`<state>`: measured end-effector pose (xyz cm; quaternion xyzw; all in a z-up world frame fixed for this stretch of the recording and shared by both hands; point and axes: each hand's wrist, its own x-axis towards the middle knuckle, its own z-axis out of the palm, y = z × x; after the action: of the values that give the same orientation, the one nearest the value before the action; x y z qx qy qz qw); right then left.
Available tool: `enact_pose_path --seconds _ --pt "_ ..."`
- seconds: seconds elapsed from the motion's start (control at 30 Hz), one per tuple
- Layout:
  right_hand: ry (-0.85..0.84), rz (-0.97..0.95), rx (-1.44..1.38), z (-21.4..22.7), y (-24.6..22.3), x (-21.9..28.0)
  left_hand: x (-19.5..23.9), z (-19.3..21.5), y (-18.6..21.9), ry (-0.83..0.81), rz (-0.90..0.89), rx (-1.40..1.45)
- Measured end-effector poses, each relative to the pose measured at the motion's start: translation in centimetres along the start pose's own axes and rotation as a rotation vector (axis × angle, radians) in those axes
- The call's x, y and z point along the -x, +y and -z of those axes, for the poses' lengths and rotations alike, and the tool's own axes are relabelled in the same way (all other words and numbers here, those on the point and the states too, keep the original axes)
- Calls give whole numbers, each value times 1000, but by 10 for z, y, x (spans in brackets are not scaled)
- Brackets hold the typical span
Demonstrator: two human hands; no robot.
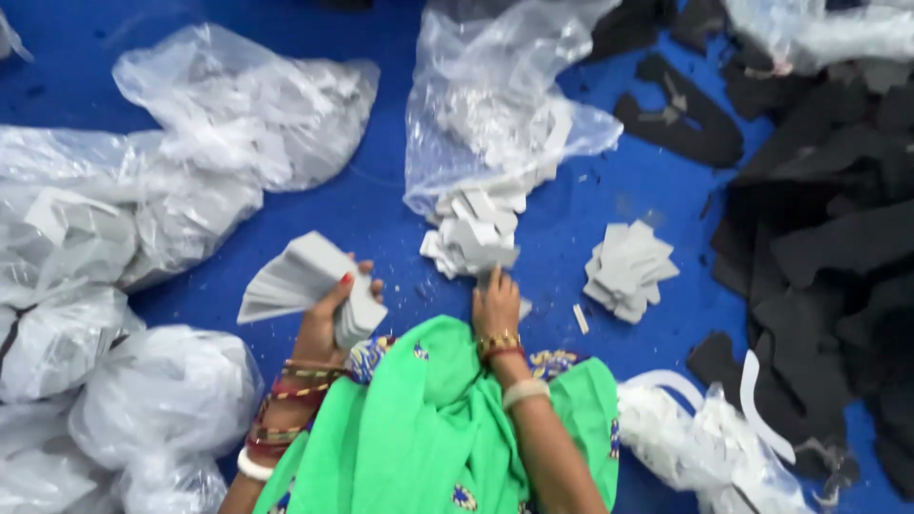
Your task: The person sorts and stacks cut shoe upper components on a factory floor.
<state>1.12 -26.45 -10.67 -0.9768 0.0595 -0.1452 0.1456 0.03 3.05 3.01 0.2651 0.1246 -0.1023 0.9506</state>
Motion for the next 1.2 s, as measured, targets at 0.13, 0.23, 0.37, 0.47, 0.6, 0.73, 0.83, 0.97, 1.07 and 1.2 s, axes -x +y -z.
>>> enact_pose_path --seconds 0.13,0.23,0.37,0.47,0.6,0.73,0.83,0.97,1.07,1.2 --pt "29 78 -10 7 -7 -36 -2 -20 -15 -56 25 -13" --pt "-74 68 -14 4 1 -61 -9 -16 -26 -25 55 -18" --pt "-179 1 -253 10 31 -45 -11 1 -31 -43 69 -24" --pt "-147 -18 -333 38 29 -27 -12 3 -34 -22 127 -108" --pt "-95 -39 -139 50 9 -19 -12 6 -37 11 183 -212" --pt "-5 -63 -132 43 -20 -30 -12 2 -38 15 182 -264" --pt "-21 -112 -145 31 -11 -32 -8 1 -34 15 168 -254" --pt "-64 -147 -331 12 25 -29 -5 2 -31 -19 152 -245" --pt "-100 -210 -460 18 26 -28 -4 0 -32 7 181 -255" --pt "-106 -100 -402 43 -7 -35 -4 -9 -36 -27 211 -236"
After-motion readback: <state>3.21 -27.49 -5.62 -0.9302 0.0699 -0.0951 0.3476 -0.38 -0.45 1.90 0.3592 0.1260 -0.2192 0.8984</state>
